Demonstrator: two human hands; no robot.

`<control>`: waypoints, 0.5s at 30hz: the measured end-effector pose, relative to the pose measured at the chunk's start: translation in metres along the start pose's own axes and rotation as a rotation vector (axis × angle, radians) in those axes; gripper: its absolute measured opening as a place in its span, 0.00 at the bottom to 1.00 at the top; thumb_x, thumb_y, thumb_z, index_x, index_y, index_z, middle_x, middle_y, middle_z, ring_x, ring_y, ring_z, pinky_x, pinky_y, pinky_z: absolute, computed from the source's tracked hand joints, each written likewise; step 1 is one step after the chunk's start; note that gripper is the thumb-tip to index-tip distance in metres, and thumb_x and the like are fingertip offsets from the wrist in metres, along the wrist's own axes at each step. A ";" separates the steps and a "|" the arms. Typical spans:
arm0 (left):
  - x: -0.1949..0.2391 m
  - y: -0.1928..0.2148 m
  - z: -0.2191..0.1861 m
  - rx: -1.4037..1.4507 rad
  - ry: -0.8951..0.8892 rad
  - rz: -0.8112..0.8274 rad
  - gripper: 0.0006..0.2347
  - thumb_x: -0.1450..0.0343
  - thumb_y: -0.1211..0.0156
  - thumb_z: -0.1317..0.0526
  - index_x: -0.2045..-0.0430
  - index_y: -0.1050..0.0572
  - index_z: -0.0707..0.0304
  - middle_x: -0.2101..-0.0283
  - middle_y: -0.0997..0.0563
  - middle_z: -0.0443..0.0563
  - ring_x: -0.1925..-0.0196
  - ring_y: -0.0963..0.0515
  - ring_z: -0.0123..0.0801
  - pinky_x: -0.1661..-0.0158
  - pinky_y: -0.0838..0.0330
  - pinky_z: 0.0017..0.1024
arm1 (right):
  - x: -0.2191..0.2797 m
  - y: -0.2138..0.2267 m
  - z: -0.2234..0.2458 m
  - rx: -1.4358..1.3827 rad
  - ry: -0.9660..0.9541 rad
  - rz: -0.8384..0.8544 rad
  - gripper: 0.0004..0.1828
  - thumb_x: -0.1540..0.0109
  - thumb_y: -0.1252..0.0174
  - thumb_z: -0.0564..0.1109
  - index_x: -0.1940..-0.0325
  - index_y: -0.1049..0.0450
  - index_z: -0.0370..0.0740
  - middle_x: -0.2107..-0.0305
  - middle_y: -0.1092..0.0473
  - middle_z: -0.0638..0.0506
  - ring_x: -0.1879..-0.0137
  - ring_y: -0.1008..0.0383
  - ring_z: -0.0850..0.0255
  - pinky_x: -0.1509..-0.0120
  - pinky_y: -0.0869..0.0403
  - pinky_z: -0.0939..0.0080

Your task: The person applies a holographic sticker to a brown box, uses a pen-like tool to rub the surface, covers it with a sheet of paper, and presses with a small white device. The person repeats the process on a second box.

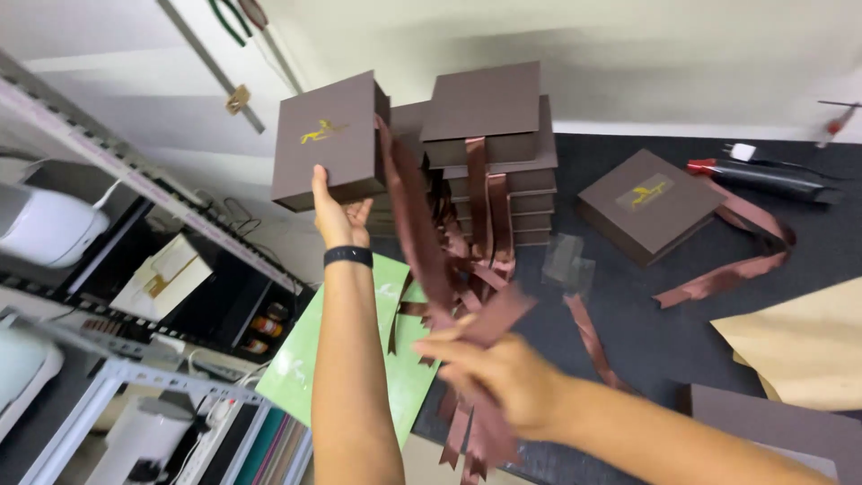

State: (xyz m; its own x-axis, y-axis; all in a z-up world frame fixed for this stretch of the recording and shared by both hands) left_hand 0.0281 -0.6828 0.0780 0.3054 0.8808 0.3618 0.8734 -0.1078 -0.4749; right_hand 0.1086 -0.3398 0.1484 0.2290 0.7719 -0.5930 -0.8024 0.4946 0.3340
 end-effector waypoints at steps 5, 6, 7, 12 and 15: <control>-0.041 -0.038 0.024 0.000 0.065 0.009 0.32 0.49 0.33 0.43 0.53 0.27 0.57 0.61 0.19 0.51 0.69 0.20 0.40 0.71 0.24 0.34 | -0.008 -0.070 -0.013 0.232 0.052 0.138 0.26 0.31 0.52 0.38 0.28 0.39 0.33 0.37 0.37 0.34 0.42 0.33 0.36 0.42 0.26 0.35; -0.046 -0.044 0.032 -0.012 0.077 0.001 0.33 0.50 0.32 0.43 0.52 0.28 0.57 0.58 0.19 0.51 0.68 0.19 0.41 0.73 0.24 0.35 | 0.000 -0.084 -0.019 0.318 0.061 0.146 0.27 0.31 0.51 0.39 0.27 0.39 0.33 0.35 0.41 0.32 0.43 0.33 0.33 0.46 0.25 0.35; -0.053 -0.040 0.036 -0.033 0.098 0.010 0.33 0.50 0.32 0.43 0.52 0.28 0.57 0.58 0.19 0.51 0.68 0.19 0.41 0.73 0.24 0.35 | 0.004 -0.080 -0.020 0.322 0.035 0.130 0.27 0.31 0.51 0.39 0.27 0.39 0.33 0.35 0.41 0.32 0.43 0.33 0.33 0.46 0.25 0.35; -0.026 -0.045 0.028 -0.477 0.016 -0.010 0.50 0.63 0.55 0.25 0.56 0.28 0.67 0.86 0.32 0.48 0.84 0.23 0.26 0.74 0.14 0.28 | 0.067 -0.056 -0.028 0.446 0.074 0.173 0.39 0.41 0.45 0.33 0.24 0.39 0.45 0.32 0.37 0.36 0.42 0.29 0.41 0.36 0.25 0.45; -0.035 -0.044 0.027 -0.628 0.038 0.056 0.66 0.72 0.62 0.21 0.35 0.38 0.59 0.43 0.28 0.55 0.51 0.18 0.35 0.60 0.11 0.24 | 0.136 -0.021 -0.034 0.329 -0.076 0.152 0.29 0.34 0.54 0.34 0.29 0.35 0.51 0.35 0.37 0.35 0.47 0.27 0.37 0.40 0.25 0.40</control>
State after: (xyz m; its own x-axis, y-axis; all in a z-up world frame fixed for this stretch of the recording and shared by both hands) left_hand -0.0316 -0.6962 0.0648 0.3601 0.8503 0.3839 0.9083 -0.4134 0.0637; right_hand 0.1382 -0.2584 0.0360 0.1712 0.8680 -0.4662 -0.6130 0.4643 0.6393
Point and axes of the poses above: each hand's wrist, its own x-axis away from the middle knuckle, its own y-axis out of the back of the hand, z = x × y, the point moved 8 cm from there along -x, towards the middle knuckle
